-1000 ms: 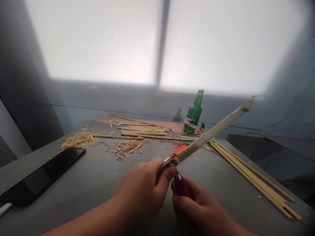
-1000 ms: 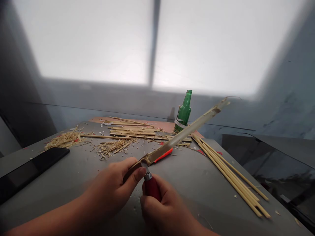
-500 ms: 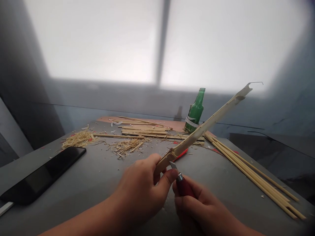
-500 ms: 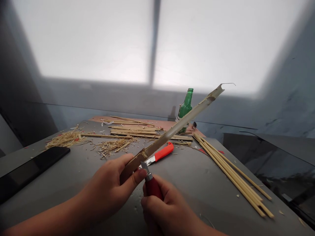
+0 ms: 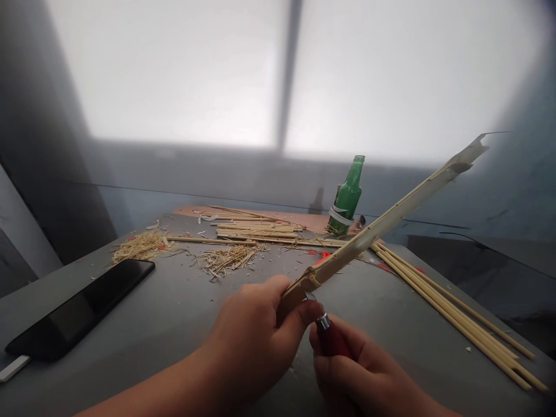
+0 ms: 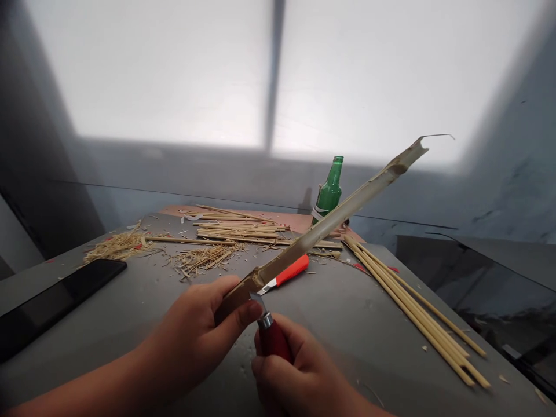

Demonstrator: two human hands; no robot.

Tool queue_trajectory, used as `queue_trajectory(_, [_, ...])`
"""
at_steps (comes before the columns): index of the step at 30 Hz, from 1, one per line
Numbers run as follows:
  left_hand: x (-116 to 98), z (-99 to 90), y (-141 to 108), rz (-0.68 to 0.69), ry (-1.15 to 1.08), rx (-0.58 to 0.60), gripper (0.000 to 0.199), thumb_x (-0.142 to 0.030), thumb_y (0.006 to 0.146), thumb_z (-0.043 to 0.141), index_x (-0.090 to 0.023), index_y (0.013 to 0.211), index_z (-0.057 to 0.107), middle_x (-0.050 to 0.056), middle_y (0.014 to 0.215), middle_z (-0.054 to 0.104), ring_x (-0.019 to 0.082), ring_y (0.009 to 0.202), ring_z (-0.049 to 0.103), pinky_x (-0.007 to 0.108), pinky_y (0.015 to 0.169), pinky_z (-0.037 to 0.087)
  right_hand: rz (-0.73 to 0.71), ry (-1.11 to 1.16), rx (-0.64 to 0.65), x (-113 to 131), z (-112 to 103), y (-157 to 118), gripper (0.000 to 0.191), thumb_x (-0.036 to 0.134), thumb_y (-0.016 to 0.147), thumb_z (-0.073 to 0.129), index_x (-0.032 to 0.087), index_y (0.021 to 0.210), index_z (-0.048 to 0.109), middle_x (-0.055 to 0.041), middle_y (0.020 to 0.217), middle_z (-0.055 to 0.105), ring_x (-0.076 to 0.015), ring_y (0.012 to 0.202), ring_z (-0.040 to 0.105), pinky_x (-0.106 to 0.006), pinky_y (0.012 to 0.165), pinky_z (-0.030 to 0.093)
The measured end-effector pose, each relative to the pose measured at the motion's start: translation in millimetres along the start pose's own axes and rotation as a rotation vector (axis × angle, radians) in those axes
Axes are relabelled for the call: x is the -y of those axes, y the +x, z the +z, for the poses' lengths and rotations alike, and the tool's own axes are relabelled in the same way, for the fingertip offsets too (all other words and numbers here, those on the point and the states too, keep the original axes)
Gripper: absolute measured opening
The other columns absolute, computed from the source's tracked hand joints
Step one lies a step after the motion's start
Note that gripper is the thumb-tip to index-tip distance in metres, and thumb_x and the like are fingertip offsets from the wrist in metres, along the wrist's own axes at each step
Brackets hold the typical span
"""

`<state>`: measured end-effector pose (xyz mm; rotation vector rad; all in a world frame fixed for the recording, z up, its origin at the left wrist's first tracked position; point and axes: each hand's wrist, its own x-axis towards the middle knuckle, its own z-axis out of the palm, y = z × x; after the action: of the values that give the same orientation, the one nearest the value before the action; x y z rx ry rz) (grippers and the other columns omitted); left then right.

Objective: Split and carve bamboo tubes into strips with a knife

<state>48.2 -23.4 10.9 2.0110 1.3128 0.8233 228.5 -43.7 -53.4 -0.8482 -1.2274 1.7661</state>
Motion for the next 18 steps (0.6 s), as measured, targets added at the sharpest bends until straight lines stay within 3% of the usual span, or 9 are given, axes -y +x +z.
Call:
queue_trajectory(7, [1.7, 1.4, -0.6, -0.012, -0.074, -0.014, 0.034, -0.051, 0.086, 0.057, -0.025, 0.066, 0.050, -0.004, 0.058, 0.055, 0.016, 0.055, 0.046, 0.028, 0.052, 0.029, -0.078, -0.240, -0.037, 0.3, -4.9, -0.7, 0.029, 0.045, 0.079, 0.072, 0.021, 0.082, 0.056, 0.0048, 0.068, 0.039, -0.0113, 0.059, 0.034, -0.023, 0.053, 0.035])
queue_trajectory(12, [2.4, 1.8, -0.7, -0.004, -0.069, -0.028, 0.029, -0.047, 0.087, 0.057, -0.025, 0.068, 0.057, -0.004, 0.060, 0.058, 0.017, 0.056, 0.050, 0.027, 0.052, 0.029, -0.190, -0.369, -0.126, 4.5, -1.4, -5.5, 0.028, 0.046, 0.083, 0.071, 0.021, 0.082, 0.060, 0.0013, 0.070, 0.051, -0.0147, 0.065, 0.047, -0.027, 0.065, 0.049])
queue_trajectory(18, [1.5, 2.0, -0.6, -0.005, -0.065, -0.032, 0.024, -0.045, 0.088, 0.058, -0.027, 0.074, 0.066, -0.004, 0.062, 0.061, 0.017, 0.058, 0.052, 0.027, 0.052, 0.030, -0.243, -0.455, -0.205, 0.4, -1.3, -7.0, 0.028, 0.050, 0.084, 0.068, 0.022, 0.083, 0.066, -0.0023, 0.071, 0.058, -0.0202, 0.069, 0.055, -0.035, 0.071, 0.053])
